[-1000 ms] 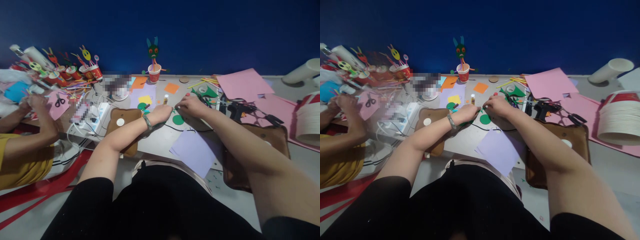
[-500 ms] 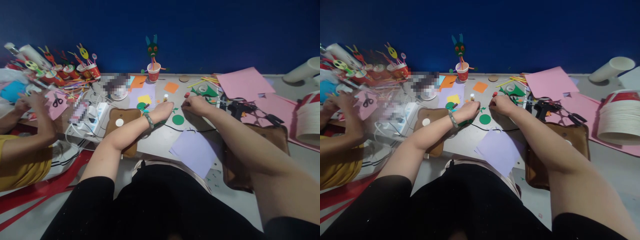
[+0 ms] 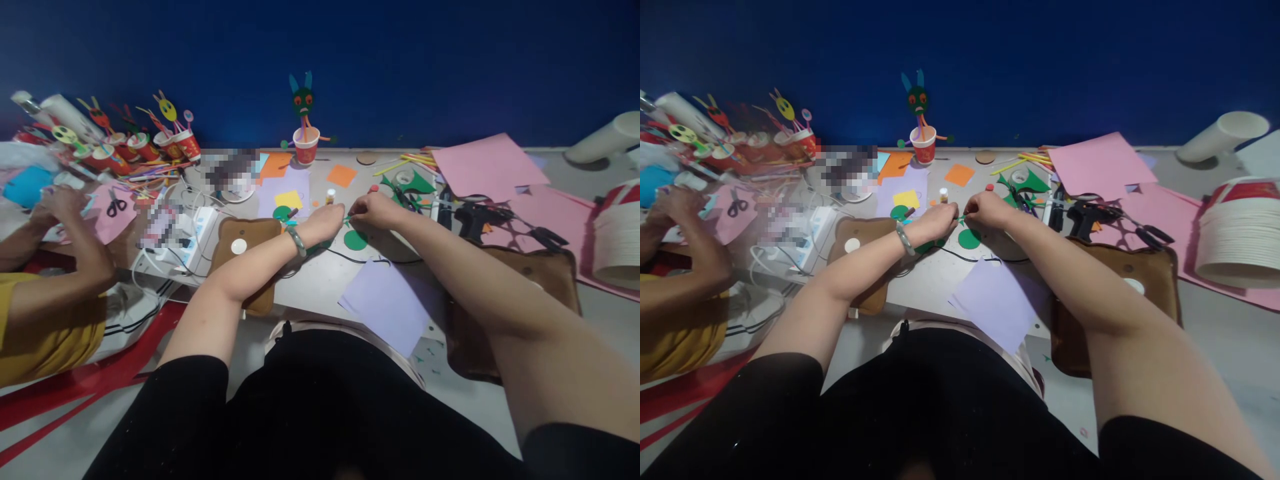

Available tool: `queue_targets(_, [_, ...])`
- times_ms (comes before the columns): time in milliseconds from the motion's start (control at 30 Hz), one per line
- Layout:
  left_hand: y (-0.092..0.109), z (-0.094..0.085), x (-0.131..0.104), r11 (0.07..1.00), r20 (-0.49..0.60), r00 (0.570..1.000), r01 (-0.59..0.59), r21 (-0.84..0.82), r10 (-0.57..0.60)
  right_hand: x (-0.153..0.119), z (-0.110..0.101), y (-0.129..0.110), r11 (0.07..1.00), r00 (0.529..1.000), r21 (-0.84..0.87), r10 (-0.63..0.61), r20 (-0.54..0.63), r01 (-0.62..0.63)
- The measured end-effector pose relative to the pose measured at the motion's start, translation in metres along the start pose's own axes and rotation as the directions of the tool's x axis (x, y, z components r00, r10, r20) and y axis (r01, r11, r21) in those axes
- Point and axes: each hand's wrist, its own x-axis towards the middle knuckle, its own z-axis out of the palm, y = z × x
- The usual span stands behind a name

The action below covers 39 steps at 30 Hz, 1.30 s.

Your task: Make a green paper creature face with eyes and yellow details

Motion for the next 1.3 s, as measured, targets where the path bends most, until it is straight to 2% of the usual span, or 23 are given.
queue_targets(167, [-0.003, 0.011, 0.002, 0.999, -0.043, 0.999, -0.031, 0.022, 0.032, 0.005, 0.004, -0.008, 0.996, 1.0, -0.081, 0.024, 0.015, -0.023])
queue_targets(300, [-0.003, 0.01, -0.002, 0.999, -0.073, 0.997, -0.019, 0.028, 0.021, 0.001, 0.008, -0.009, 0.996, 1.0, -0.086, 0.031, -0.005, -0.031])
queue_targets(500, [-0.001, 0.005, -0.002, 0.999, -0.036, 0.999, 0.029, 0.014, -0.029, -0.004, 0.009, -0.01, 0.999, 0.999, -0.048, 0.023, -0.043, -0.025])
queue_targets(733, [0.0, 0.006, -0.001, 0.999, -0.018, 0.999, 0.04, 0.006, -0.04, -0.003, 0.009, -0.018, 0.998, 0.998, -0.026, 0.052, -0.021, -0.053])
queue_targets(933, [-0.005, 0.0, -0.014, 1.0, -0.034, 0.999, 0.016, 0.003, -0.016, -0.008, 0.004, -0.01, 0.995, 0.997, 0.069, 0.075, -0.035, -0.072])
queue_targets(1100, [-0.009, 0.003, -0.008, 0.999, -0.036, 0.999, 0.033, -0.003, -0.033, -0.013, 0.003, -0.012, 0.957, 0.996, 0.275, 0.076, 0.049, -0.086])
queue_targets(1300, [-0.007, 0.008, -0.001, 0.998, -0.023, 0.998, 0.065, -0.01, -0.065, -0.006, 0.007, -0.024, 0.997, 0.997, 0.032, 0.068, 0.026, -0.069])
